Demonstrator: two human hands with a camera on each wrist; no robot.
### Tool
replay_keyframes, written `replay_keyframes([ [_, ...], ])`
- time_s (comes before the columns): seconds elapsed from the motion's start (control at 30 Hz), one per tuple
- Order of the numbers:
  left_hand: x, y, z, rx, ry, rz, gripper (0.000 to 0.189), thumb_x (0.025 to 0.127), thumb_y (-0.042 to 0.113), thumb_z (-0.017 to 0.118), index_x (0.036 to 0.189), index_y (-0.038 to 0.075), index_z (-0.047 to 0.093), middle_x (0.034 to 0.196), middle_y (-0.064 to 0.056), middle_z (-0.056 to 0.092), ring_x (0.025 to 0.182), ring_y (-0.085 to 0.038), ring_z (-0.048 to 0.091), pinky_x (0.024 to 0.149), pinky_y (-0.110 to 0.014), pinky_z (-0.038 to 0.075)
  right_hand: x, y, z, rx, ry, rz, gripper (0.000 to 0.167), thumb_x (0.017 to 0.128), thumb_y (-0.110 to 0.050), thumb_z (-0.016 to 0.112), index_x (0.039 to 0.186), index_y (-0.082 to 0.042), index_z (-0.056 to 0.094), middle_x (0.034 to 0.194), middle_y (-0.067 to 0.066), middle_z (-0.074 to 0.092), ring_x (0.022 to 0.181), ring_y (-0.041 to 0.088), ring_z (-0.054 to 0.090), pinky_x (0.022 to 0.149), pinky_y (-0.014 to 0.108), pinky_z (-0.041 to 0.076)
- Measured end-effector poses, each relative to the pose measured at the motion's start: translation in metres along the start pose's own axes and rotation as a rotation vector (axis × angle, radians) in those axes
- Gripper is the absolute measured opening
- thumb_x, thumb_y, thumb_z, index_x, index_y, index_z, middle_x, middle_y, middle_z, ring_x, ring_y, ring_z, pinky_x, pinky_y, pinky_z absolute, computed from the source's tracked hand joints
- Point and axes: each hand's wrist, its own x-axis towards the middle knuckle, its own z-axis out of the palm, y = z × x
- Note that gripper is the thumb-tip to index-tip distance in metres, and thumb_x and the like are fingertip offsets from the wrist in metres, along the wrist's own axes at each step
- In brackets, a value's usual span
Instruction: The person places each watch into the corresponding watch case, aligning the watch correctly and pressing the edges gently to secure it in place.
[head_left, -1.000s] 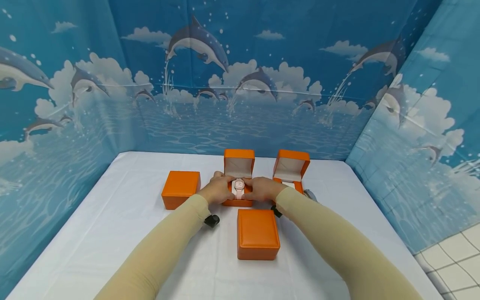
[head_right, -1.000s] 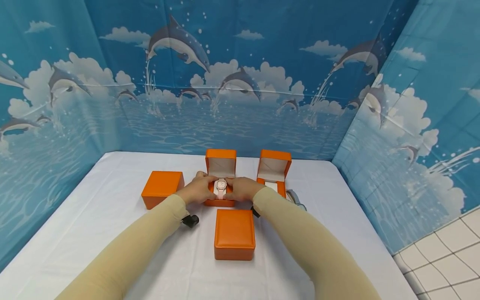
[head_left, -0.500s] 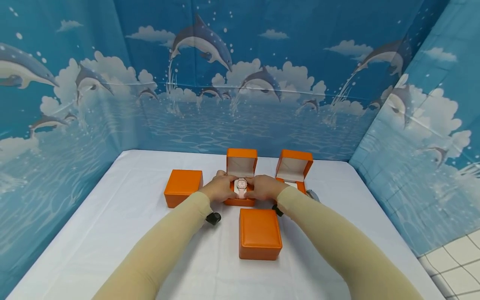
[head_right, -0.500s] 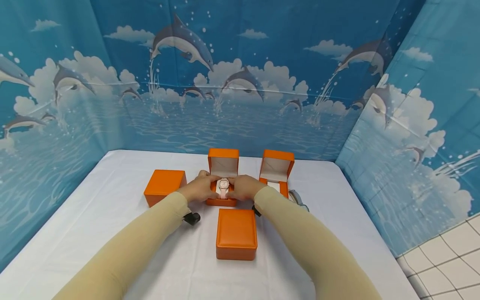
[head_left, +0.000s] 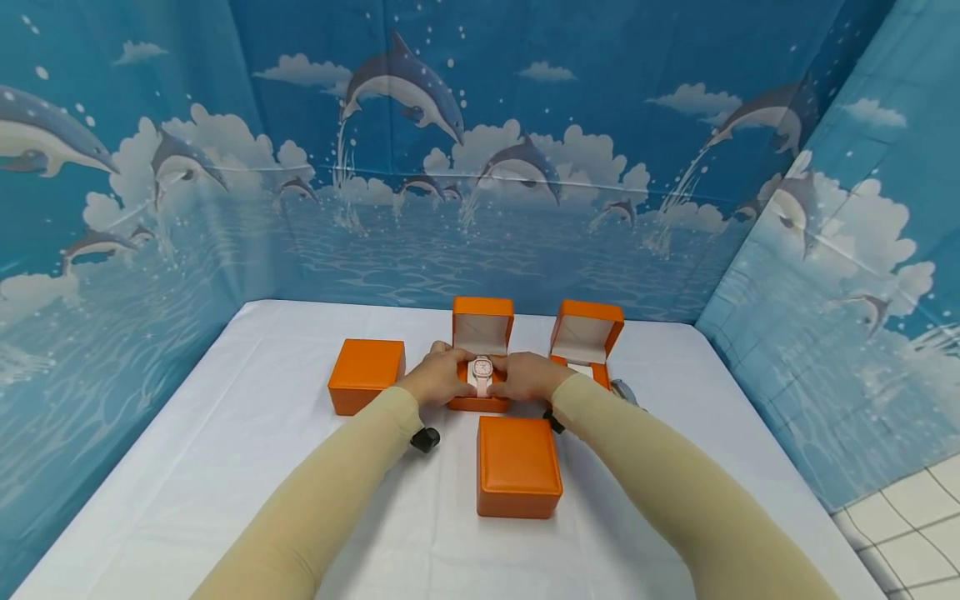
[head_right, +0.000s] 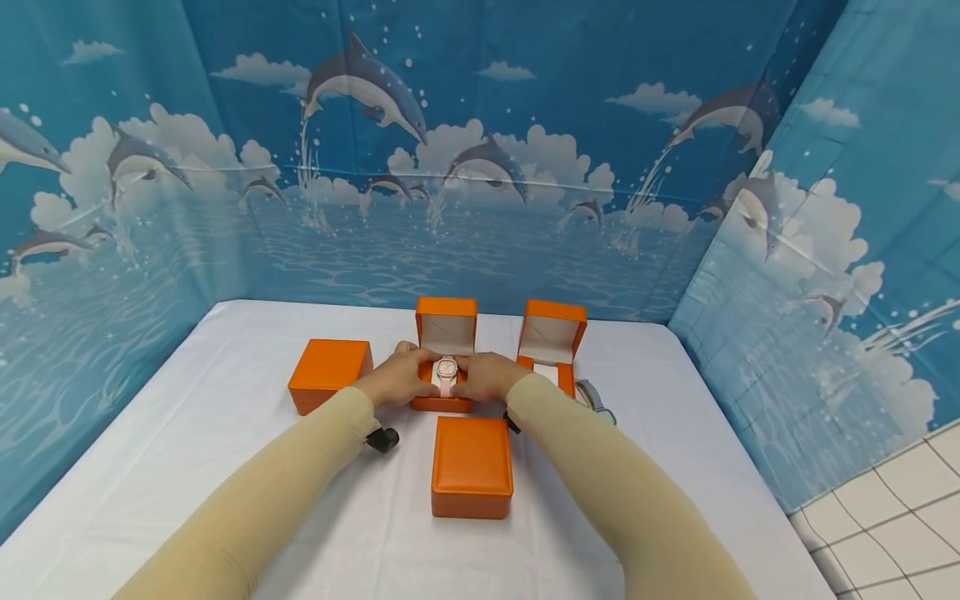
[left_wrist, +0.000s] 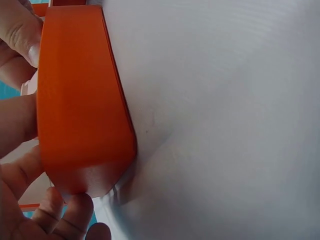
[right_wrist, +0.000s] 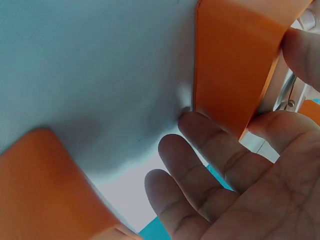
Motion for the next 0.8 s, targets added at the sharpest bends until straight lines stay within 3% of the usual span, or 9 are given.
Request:
replay_keyframes([
  [0.3, 0.0012, 0.001, 0.0026, -0.008, 0.006, -0.004, 0.067, 0.093, 0.029, 0.082, 0.153, 0.016, 0.056, 0.142, -0.015, 0.046, 0.126, -0.029, 0.048, 0.112, -0.043, 0.049, -0.0005, -0.0011, -0.0017, 0.009, -0.011, 0.009, 0.072, 0.103, -0.046, 0.065, 0.166, -0.023, 0.036, 0.137, 0.013, 0.069, 0.121, 0.029, 0.065, 0.115, 0.048, 0.048],
  [0.57, 0.001, 0.0004, 0.0026, 0.002, 0.011, 0.0, 0.067, 0.093, 0.03, 0.083, 0.153, 0.017, 0.057, 0.141, -0.014, 0.047, 0.125, -0.028, 0.048, 0.111, -0.043, 0.05, -0.0009, -0.0023, -0.0017, -0.034, -0.018, 0.019, 0.075, 0.105, -0.048, 0.063, 0.167, -0.019, 0.031, 0.152, 0.015, 0.06, 0.138, 0.032, 0.058, 0.121, 0.049, 0.043],
  [0.8, 0.0016, -0.0003, 0.0031, 0.004, 0.009, 0.002, 0.067, 0.093, 0.03, 0.083, 0.153, 0.016, 0.057, 0.142, -0.015, 0.047, 0.128, -0.028, 0.047, 0.112, -0.042, 0.049, 0.0014, 0.0002, 0.0006, -0.033, -0.019, 0.022, 0.075, 0.104, -0.048, 0.063, 0.166, -0.019, 0.033, 0.147, 0.016, 0.063, 0.13, 0.03, 0.063, 0.117, 0.048, 0.046],
])
